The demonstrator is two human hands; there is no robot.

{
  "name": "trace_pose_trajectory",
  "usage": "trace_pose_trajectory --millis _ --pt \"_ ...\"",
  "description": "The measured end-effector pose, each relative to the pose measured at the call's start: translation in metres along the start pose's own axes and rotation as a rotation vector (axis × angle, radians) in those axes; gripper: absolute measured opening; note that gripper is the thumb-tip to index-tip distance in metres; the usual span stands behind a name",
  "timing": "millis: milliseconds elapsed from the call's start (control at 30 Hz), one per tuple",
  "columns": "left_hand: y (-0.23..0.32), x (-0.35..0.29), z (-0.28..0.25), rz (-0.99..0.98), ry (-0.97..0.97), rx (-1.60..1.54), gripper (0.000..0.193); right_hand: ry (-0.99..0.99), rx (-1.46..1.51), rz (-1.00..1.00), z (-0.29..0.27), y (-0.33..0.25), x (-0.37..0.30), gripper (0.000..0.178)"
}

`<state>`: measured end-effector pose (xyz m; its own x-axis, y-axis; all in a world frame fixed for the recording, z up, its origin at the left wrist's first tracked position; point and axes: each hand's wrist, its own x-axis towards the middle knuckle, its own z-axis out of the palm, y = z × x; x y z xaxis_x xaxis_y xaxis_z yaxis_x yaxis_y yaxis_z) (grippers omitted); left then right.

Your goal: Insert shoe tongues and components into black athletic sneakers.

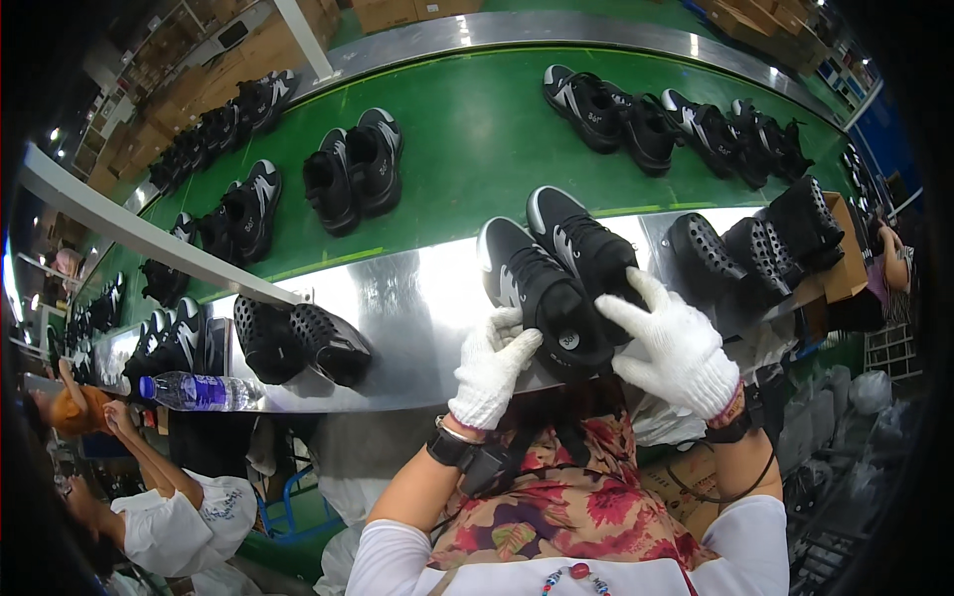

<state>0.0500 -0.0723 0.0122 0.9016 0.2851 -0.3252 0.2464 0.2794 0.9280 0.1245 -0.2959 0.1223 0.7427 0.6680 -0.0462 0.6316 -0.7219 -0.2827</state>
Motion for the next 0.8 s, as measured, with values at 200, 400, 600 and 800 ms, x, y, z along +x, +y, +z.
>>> trace_pose_trajectory --millis 200,400,600,800 --pt "0.012 0.002 -0.002 -0.168 -0.07 -0.039 0.033 -0.174 0.092 -0.109 -0.004 -0.01 -0.001 0.059" --pt "0.035 0.004 -0.006 -0.282 -0.175 -0.034 0.02 -0.1 -0.118 -0.109 0.015 -0.012 0.004 0.038" --pt "0.057 0.013 -0.031 -0.453 -0.363 -0.256 0.016 -0.126 -0.084 0.052 0.019 -0.011 0.006 0.039" --pt "0.031 -0.001 -0.02 -0.328 -0.218 -0.09 0.019 -0.112 -0.06 0.041 0.02 -0.013 0.01 0.039"
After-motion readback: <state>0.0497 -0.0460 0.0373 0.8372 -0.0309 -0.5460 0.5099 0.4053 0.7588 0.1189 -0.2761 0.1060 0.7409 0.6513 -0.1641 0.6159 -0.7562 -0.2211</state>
